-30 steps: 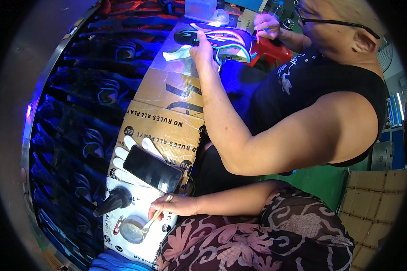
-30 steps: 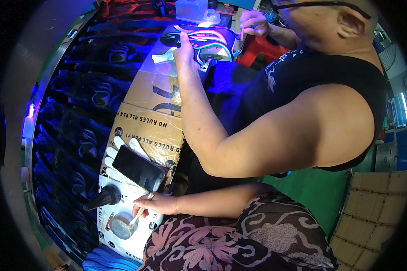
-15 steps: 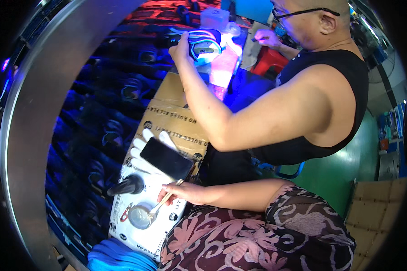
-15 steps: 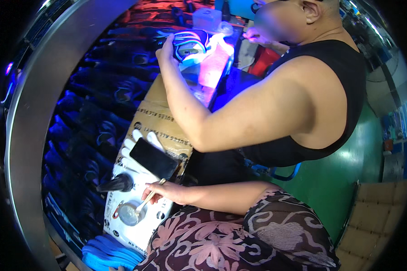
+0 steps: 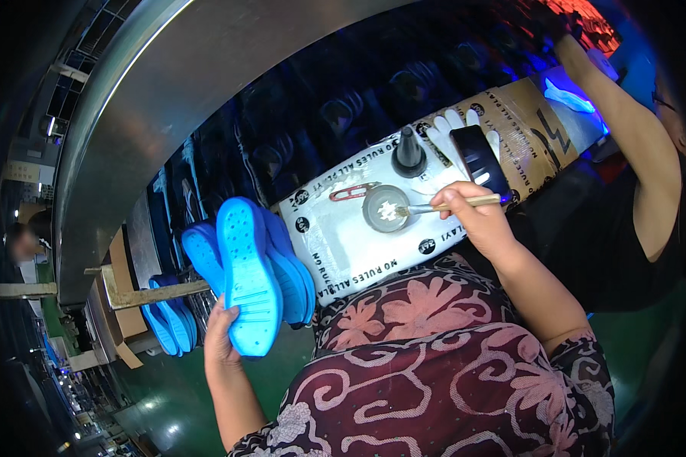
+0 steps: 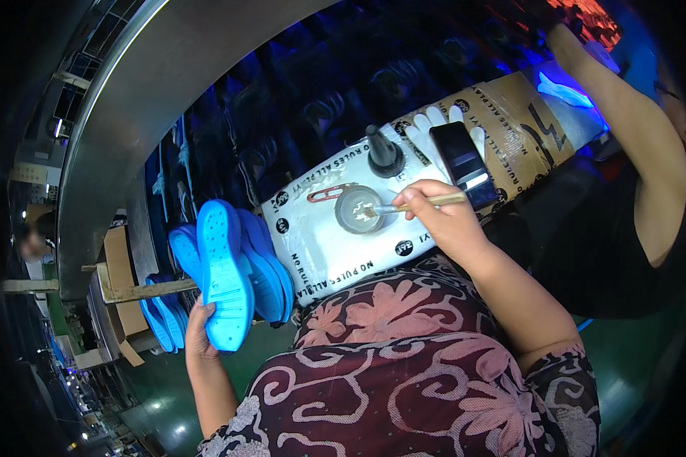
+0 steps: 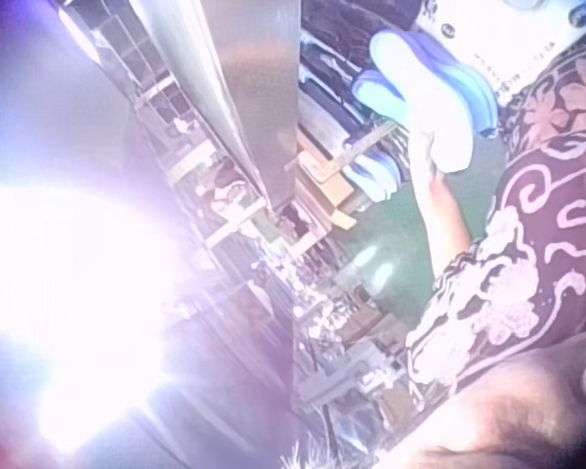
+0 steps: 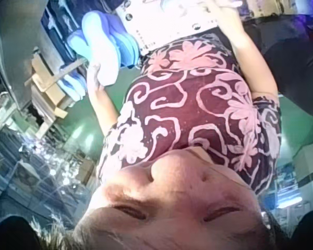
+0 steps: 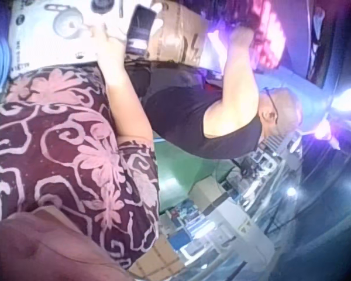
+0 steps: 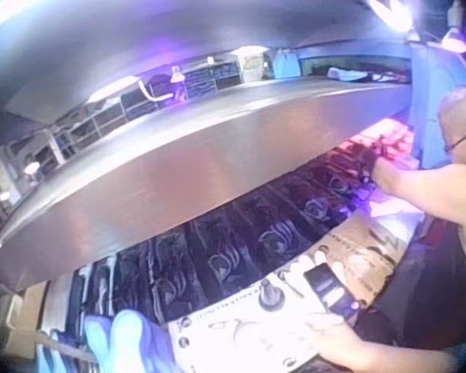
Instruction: The person repeatedly picks up shoe soles, applies adhesive onto each sole using a brush, and places the coated shoe soles onto a conveyor belt.
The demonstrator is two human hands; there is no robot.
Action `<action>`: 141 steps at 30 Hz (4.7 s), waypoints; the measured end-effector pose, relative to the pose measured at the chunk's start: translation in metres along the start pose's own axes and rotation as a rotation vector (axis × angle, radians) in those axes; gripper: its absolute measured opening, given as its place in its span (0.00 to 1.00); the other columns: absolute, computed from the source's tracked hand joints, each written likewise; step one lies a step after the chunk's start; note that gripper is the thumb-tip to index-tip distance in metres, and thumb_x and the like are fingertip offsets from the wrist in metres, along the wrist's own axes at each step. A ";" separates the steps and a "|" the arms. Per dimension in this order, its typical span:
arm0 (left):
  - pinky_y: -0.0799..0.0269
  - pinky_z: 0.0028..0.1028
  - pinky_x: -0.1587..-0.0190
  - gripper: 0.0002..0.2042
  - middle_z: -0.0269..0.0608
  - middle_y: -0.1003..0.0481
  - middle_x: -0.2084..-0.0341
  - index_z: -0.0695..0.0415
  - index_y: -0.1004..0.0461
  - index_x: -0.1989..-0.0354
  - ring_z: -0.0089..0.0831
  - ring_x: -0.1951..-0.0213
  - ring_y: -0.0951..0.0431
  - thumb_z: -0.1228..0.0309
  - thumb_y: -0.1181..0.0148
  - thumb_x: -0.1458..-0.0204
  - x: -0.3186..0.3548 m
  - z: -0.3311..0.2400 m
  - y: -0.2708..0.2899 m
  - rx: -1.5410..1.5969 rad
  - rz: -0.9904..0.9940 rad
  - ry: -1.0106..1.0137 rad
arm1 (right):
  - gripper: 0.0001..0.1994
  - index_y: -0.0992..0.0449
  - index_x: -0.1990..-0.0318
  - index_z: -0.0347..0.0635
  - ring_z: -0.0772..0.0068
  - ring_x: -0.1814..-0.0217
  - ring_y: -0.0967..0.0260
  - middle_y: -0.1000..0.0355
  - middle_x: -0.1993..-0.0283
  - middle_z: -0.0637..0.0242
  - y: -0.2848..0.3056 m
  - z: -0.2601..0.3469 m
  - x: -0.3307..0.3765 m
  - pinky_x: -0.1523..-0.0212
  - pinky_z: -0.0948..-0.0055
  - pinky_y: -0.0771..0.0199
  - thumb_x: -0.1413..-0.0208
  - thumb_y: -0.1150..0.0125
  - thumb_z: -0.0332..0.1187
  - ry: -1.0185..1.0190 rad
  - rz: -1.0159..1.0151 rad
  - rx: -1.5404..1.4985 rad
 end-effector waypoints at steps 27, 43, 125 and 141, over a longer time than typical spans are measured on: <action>0.25 0.25 0.76 0.28 0.48 0.30 0.56 0.63 0.47 0.42 0.31 0.66 0.24 0.73 0.42 0.48 0.002 0.032 -0.078 -0.141 0.075 -0.301 | 0.16 0.21 0.66 0.34 0.79 0.68 0.32 0.26 0.73 0.65 -0.033 0.011 -0.005 0.63 0.79 0.33 0.39 0.45 0.40 -0.020 -0.165 0.020; 0.29 0.30 0.53 0.23 0.49 0.27 0.59 0.69 0.39 0.49 0.33 0.59 0.24 0.78 0.41 0.54 0.001 0.011 -0.140 -0.436 -0.037 -0.797 | 0.09 0.20 0.72 0.43 0.68 0.71 0.29 0.24 0.76 0.68 -0.083 0.096 0.046 0.52 0.66 0.36 0.45 0.42 0.34 0.634 0.128 0.447; 0.28 0.27 0.60 0.16 0.44 0.26 0.66 0.67 0.32 0.59 0.30 0.65 0.24 0.82 0.40 0.59 0.006 0.022 -0.151 -0.378 -0.054 -1.020 | 0.07 0.21 0.76 0.45 0.69 0.72 0.31 0.28 0.78 0.70 -0.074 0.092 0.052 0.50 0.64 0.37 0.48 0.39 0.33 0.651 0.098 0.510; 0.28 0.28 0.58 0.14 0.45 0.24 0.65 0.67 0.30 0.59 0.30 0.64 0.23 0.78 0.41 0.55 0.011 0.025 -0.153 -0.397 -0.066 -0.895 | 0.07 0.21 0.75 0.44 0.67 0.72 0.32 0.28 0.78 0.69 -0.074 0.091 0.053 0.51 0.63 0.37 0.48 0.40 0.33 0.656 0.093 0.473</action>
Point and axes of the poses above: each hand's wrist, its own x-axis away from the middle knuckle, its own y-axis out of the back of the hand, z = x × y, the point moved 4 cm from there along -x, towards the middle knuckle
